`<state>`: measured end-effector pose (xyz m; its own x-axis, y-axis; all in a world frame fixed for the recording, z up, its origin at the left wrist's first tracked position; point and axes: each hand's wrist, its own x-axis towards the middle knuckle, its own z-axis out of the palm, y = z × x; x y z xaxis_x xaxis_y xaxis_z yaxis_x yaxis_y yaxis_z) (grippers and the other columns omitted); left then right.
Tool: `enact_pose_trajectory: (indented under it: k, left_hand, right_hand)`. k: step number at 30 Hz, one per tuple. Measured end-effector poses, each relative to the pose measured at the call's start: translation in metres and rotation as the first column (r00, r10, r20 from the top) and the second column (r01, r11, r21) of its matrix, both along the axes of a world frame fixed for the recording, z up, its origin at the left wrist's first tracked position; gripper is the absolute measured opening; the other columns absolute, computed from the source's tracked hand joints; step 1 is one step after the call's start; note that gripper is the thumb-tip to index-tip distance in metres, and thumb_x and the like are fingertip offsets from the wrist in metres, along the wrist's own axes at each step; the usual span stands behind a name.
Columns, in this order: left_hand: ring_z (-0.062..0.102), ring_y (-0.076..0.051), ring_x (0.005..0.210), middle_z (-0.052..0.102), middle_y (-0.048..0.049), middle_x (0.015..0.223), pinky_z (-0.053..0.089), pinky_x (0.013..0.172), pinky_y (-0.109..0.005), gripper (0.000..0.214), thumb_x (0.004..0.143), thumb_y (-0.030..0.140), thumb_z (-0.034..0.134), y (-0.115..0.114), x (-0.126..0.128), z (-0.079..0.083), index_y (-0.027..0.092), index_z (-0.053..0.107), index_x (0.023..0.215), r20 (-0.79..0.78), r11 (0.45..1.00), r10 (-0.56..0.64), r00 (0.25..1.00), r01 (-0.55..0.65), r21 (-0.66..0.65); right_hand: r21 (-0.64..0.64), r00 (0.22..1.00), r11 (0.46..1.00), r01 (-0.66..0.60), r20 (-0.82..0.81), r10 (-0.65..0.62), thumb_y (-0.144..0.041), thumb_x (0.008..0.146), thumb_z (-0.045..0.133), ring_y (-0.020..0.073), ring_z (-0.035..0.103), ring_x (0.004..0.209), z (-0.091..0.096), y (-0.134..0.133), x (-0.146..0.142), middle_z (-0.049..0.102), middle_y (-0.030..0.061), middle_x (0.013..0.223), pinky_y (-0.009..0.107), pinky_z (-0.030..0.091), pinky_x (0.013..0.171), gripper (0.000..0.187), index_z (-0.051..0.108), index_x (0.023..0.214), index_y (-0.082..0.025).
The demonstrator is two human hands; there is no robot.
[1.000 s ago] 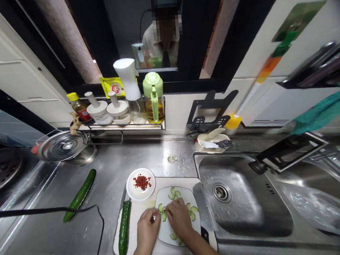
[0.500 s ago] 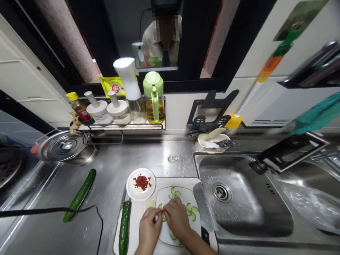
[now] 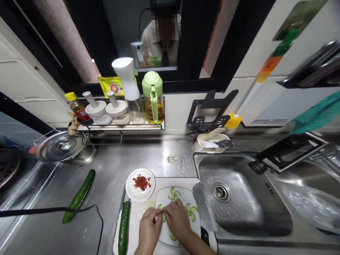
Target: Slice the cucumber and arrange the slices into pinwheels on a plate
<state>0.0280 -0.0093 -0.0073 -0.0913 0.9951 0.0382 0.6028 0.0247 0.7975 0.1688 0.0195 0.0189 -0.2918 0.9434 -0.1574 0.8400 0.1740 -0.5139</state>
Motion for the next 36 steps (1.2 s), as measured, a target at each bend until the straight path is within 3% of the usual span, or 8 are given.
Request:
enact_pose_trajectory:
  k: [16, 22, 27, 31, 36]
  left_hand:
    - [0.066, -0.016, 0.075, 0.07, -0.006, 0.082, 0.054, 0.07, -0.027, 0.022, 0.082, 0.029, 0.05, 0.002, -0.002, 0.009, 0.02, 0.07, 0.083, 0.008, 0.998, 0.053, 0.999, -0.053, 0.027]
    - [0.064, -0.016, 0.067, 0.071, -0.0047, 0.083, 0.052, 0.065, -0.027, 0.026, 0.081, 0.033, 0.049, 0.009, -0.029, 0.016, 0.02, 0.071, 0.087, -0.093, 0.986, 0.165, 0.982, -0.162, 0.041]
    - [0.064, -0.019, 0.076, 0.07, -0.0071, 0.09, 0.05, 0.076, -0.031, 0.029, 0.081, 0.031, 0.046, 0.029, -0.062, 0.012, 0.018, 0.07, 0.091, -0.252, 0.958, 0.279, 0.927, -0.286, 0.009]
    - [0.063, -0.019, 0.085, 0.068, -0.0095, 0.096, 0.047, 0.081, -0.029, 0.031, 0.082, 0.026, 0.044, 0.054, -0.078, 0.015, 0.016, 0.068, 0.098, -0.385, 0.941, 0.256, 0.887, -0.32, -0.112]
    - [0.062, -0.018, 0.083, 0.065, -0.0091, 0.1, 0.044, 0.074, -0.026, 0.031, 0.085, 0.028, 0.043, 0.077, -0.082, 0.018, 0.021, 0.069, 0.101, -0.485, 0.909, 0.194, 0.852, -0.342, -0.236]
  right_hand:
    - [0.005, 0.996, 0.999, 0.05, -0.071, -0.05, -0.018, 0.086, 0.051, 0.0206, 0.046, 0.092, 0.006, -0.001, 0.006, 0.063, 0.0002, 0.085, 0.031, 0.029, 0.071, 0.015, 0.064, 0.08, -0.024]
    - [0.037, 0.995, 0.997, 0.063, -0.079, -0.06, -0.015, 0.085, 0.05, 0.0203, 0.046, 0.09, 0.01, -0.014, 0.021, 0.061, 0.0011, 0.084, 0.03, 0.03, 0.076, 0.017, 0.064, 0.081, -0.023]
    - [0.016, 0.998, 0.998, 0.063, -0.022, -0.063, -0.016, 0.086, 0.049, 0.0199, 0.046, 0.088, 0.004, -0.029, 0.035, 0.06, 0.0013, 0.082, 0.03, 0.031, 0.077, 0.017, 0.064, 0.081, -0.023]
    - [0.01, 0.998, 0.998, 0.058, -0.012, -0.058, -0.018, 0.087, 0.048, 0.0204, 0.047, 0.09, 0.003, -0.037, 0.038, 0.061, 0.0017, 0.083, 0.031, 0.032, 0.076, 0.018, 0.063, 0.082, -0.024]
    - [0.014, 0.998, 0.999, 0.05, -0.023, -0.05, -0.018, 0.086, 0.048, 0.0207, 0.048, 0.092, 0.006, -0.041, 0.039, 0.062, 0.0019, 0.084, 0.032, 0.033, 0.079, 0.017, 0.063, 0.081, -0.024]
